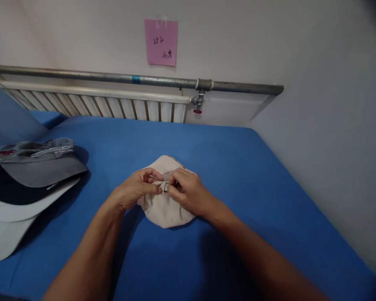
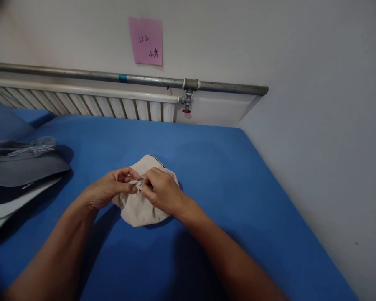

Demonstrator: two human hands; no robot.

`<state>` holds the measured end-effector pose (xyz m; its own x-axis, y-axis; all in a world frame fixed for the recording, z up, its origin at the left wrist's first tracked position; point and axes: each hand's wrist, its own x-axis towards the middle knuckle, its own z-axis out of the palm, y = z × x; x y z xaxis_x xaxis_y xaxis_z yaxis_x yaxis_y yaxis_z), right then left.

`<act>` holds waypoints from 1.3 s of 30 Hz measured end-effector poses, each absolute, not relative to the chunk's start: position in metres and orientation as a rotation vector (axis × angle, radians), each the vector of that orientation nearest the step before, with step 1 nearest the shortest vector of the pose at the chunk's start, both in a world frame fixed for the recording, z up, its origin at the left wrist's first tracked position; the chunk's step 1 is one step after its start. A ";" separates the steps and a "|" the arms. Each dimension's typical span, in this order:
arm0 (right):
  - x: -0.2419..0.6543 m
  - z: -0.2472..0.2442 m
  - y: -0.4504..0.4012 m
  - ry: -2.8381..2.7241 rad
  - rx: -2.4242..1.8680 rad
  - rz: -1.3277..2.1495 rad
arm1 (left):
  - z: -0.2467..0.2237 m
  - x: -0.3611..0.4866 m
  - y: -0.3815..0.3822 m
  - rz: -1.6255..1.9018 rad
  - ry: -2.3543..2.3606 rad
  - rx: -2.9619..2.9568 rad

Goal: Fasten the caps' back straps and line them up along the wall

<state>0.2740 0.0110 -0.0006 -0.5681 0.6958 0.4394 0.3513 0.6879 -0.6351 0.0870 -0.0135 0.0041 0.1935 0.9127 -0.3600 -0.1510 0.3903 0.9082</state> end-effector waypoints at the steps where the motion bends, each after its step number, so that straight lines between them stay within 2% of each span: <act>1: 0.273 -0.001 0.010 -2.205 -0.792 0.612 | 0.005 0.087 -0.013 0.899 1.122 0.853; 7: 0.271 -0.002 0.007 -2.134 -0.805 0.634 | 0.007 0.088 -0.013 0.949 1.155 0.807; 17: 0.267 -0.011 0.006 -2.223 -0.774 0.402 | 0.005 0.087 -0.014 0.923 1.178 0.820; 20: 0.266 -0.008 0.005 -2.163 -0.850 0.543 | 0.005 0.087 -0.014 0.945 1.186 0.818; 25: 0.272 -0.008 0.015 -1.906 -0.885 1.285 | 0.006 0.085 -0.012 0.922 1.139 0.779; 27: 0.274 -0.011 0.019 -1.796 -0.876 1.455 | 0.006 0.085 -0.012 0.943 1.153 0.775; 35: 0.265 -0.017 0.016 -1.822 -1.018 1.281 | 0.007 0.094 -0.015 0.940 1.240 0.840; 39: 0.268 -0.012 0.018 -1.737 -0.994 1.431 | 0.006 0.090 -0.013 0.953 1.186 0.812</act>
